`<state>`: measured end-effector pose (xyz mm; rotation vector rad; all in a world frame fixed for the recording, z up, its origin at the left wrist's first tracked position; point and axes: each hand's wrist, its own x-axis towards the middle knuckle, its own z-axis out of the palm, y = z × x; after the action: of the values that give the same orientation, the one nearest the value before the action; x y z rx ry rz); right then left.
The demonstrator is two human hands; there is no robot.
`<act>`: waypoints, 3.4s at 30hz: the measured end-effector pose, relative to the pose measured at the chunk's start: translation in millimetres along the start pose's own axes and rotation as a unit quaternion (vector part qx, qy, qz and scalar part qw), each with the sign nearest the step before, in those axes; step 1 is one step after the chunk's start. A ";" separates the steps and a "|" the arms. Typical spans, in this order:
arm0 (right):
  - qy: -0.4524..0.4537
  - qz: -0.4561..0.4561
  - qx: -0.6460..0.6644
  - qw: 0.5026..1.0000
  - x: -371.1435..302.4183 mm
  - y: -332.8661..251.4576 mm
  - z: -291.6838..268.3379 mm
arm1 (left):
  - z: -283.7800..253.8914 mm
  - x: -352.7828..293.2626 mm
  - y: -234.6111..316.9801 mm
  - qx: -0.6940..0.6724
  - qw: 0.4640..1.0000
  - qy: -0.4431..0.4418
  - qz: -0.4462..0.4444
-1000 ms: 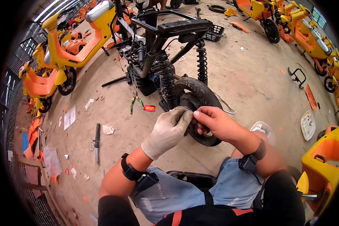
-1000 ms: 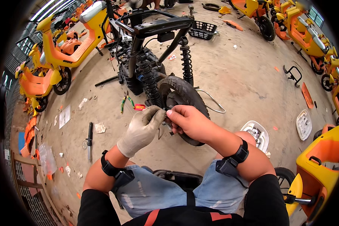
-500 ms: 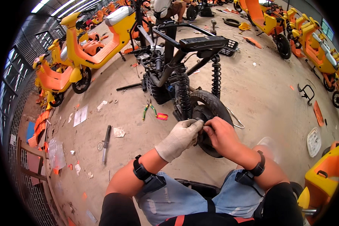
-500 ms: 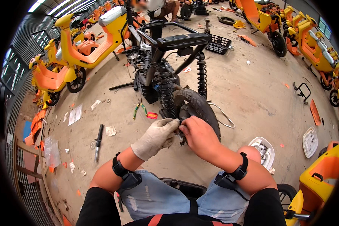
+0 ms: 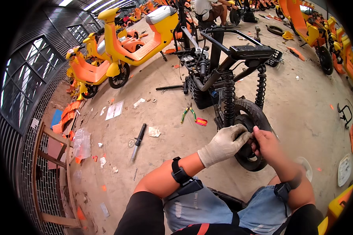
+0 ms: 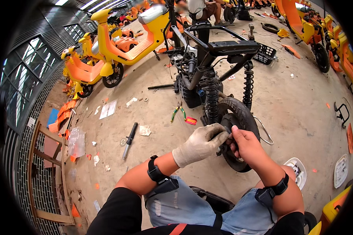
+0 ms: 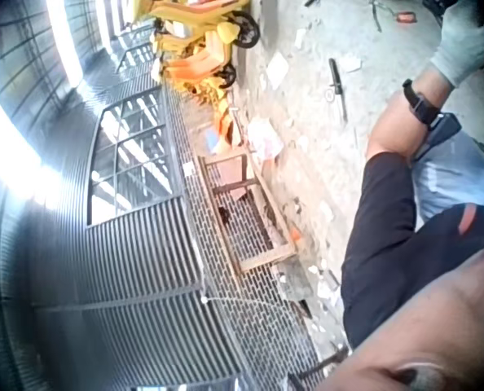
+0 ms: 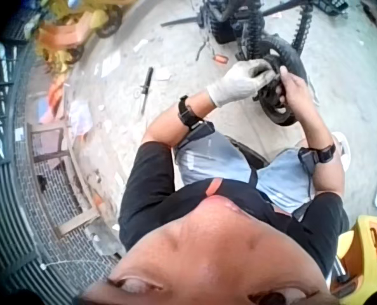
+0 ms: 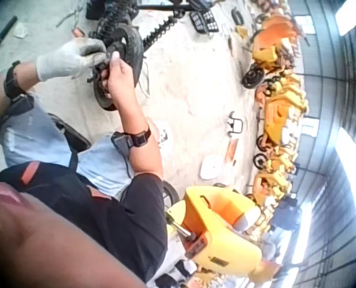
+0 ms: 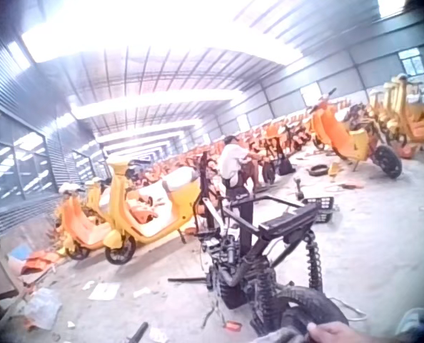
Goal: The person sits on the floor and works on the rear wheel of a yellow electric scooter. They repeatedly pick up small metal fasteners from the floor and insert them into the wheel hub, using their gloved hands to manipulate the components.
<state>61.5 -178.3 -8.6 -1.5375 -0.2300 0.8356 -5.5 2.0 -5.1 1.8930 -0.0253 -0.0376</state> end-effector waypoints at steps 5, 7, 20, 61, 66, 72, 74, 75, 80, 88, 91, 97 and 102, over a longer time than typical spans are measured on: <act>-0.002 0.023 -0.023 0.999 -6.5 -9.8 -8.4 | 3.7 5.5 17.0 0.048 0.999 0.006 0.001; -0.009 0.029 -0.004 1.000 -5.0 -8.5 -5.7 | 1.3 5.5 21.8 0.010 1.000 -0.012 -0.020; -0.036 -0.065 -0.027 0.997 -7.2 -2.9 -1.7 | 6.8 2.6 9.2 -0.041 0.999 0.006 -0.025; 0.072 -0.280 -0.242 0.926 -8.5 1.6 6.3 | -6.1 5.0 14.1 -0.062 0.990 -0.040 -0.117; 0.061 -0.205 -0.190 0.958 -4.6 5.4 3.7 | -3.9 6.4 5.1 -0.022 0.998 -0.015 -0.065; -0.006 -0.094 -0.047 0.994 2.5 8.0 5.7 | -4.2 3.0 2.5 0.030 0.999 -0.023 0.009; -0.024 -0.080 -0.041 0.996 3.0 4.7 6.3 | -7.0 0.9 10.2 0.068 0.997 -0.029 0.001; -0.027 -0.074 -0.034 0.996 2.8 4.2 6.7 | -7.5 0.8 9.8 0.072 0.997 -0.028 0.004; -0.015 -0.028 -0.001 1.000 -4.8 -2.4 -2.4 | 0.1 5.4 16.0 0.086 0.996 -0.031 0.018; -0.029 -0.073 -0.036 0.996 4.2 2.0 -1.8 | -0.9 1.1 13.5 0.044 0.999 -0.013 -0.024; -0.004 -0.078 -0.039 0.996 0.9 2.0 -8.5 | 3.5 7.9 11.5 0.075 0.997 -0.009 0.005; -0.001 -0.086 -0.058 0.995 -1.0 -3.7 -5.0 | 1.0 5.1 7.4 0.113 0.993 0.002 0.038; -0.004 -0.079 -0.051 0.996 -1.5 -3.6 -3.0 | -1.5 4.2 12.2 0.105 0.994 -0.004 -0.004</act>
<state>63.4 -180.9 -5.0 -1.5881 -0.4000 0.7146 -1.3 -0.5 6.9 2.1031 -0.0283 -0.0489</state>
